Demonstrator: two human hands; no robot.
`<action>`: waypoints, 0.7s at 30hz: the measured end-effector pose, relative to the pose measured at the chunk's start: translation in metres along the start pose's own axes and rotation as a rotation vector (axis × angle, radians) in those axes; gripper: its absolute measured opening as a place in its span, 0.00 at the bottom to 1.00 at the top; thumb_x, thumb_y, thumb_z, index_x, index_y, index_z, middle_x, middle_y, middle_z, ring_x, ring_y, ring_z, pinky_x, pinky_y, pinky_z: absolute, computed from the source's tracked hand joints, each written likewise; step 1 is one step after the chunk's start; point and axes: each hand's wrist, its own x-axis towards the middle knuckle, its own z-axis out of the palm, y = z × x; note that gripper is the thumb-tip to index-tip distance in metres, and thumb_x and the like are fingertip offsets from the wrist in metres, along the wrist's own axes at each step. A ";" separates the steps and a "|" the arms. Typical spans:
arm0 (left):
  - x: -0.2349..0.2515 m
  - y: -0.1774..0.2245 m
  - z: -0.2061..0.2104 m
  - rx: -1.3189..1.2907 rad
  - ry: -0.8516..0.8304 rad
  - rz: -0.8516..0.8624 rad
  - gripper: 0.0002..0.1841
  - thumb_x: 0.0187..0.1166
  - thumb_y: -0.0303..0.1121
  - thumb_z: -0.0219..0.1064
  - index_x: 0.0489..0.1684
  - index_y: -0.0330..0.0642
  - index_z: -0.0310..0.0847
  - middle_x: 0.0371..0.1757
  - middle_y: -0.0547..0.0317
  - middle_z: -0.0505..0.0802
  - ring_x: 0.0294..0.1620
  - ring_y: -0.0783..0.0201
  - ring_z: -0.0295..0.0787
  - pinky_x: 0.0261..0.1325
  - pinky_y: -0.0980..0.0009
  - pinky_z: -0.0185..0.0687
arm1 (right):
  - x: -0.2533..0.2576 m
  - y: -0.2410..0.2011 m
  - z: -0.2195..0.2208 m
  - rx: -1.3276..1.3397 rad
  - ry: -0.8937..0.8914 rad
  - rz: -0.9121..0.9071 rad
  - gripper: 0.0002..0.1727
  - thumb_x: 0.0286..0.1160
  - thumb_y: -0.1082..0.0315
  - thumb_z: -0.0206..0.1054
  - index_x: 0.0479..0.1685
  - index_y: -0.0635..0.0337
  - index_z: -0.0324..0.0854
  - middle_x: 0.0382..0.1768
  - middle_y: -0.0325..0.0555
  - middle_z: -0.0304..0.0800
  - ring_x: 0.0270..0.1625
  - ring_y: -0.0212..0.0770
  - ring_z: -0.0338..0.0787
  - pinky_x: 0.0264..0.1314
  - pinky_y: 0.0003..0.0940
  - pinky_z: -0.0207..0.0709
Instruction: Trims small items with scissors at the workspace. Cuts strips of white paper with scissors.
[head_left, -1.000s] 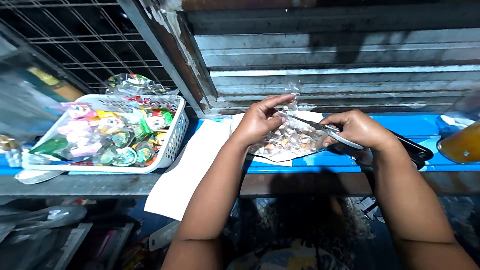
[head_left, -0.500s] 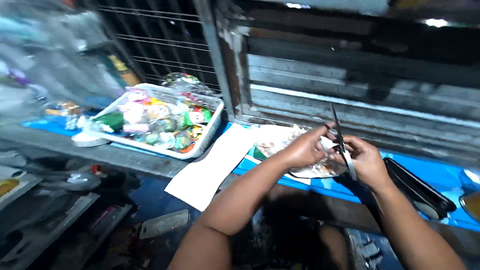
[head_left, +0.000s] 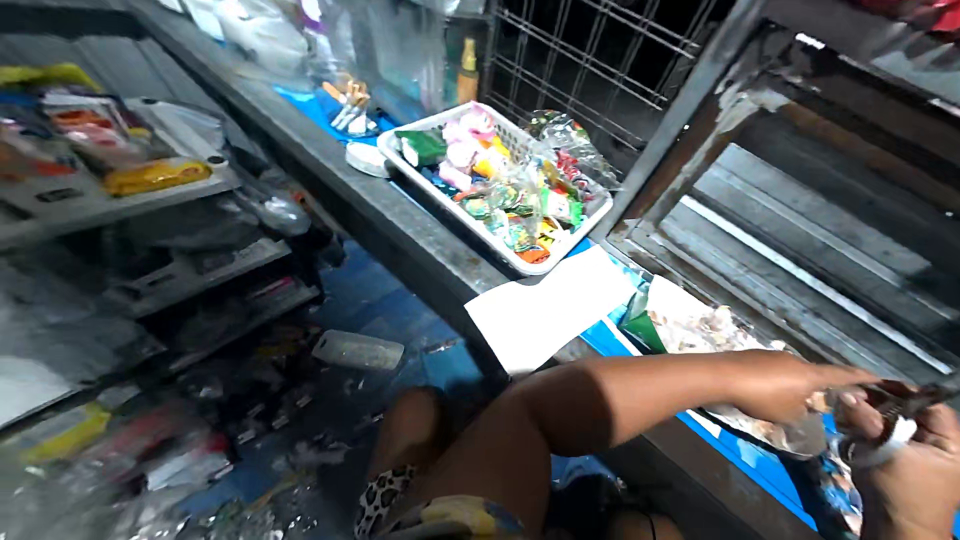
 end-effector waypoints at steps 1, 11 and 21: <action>-0.001 0.002 -0.001 0.022 0.000 -0.017 0.42 0.76 0.17 0.66 0.95 0.49 0.54 0.59 0.35 0.91 0.59 0.40 0.90 0.64 0.42 0.82 | 0.001 0.001 0.000 -0.004 0.002 0.022 0.18 0.65 0.75 0.70 0.54 0.59 0.74 0.34 0.20 0.87 0.28 0.18 0.86 0.32 0.17 0.84; -0.002 -0.004 0.004 0.036 0.217 0.143 0.32 0.73 0.13 0.65 0.81 0.42 0.76 0.71 0.38 0.84 0.64 0.44 0.87 0.64 0.51 0.84 | 0.006 0.003 0.004 -0.062 0.036 0.091 0.14 0.71 0.78 0.63 0.54 0.69 0.70 0.29 0.26 0.82 0.26 0.20 0.84 0.35 0.20 0.85; 0.007 -0.010 -0.001 0.088 0.014 0.112 0.14 0.75 0.15 0.64 0.55 0.31 0.89 0.55 0.40 0.92 0.61 0.48 0.87 0.67 0.56 0.78 | 0.008 0.000 0.004 -0.017 0.105 0.081 0.11 0.72 0.82 0.61 0.51 0.71 0.69 0.26 0.31 0.83 0.22 0.24 0.84 0.31 0.22 0.85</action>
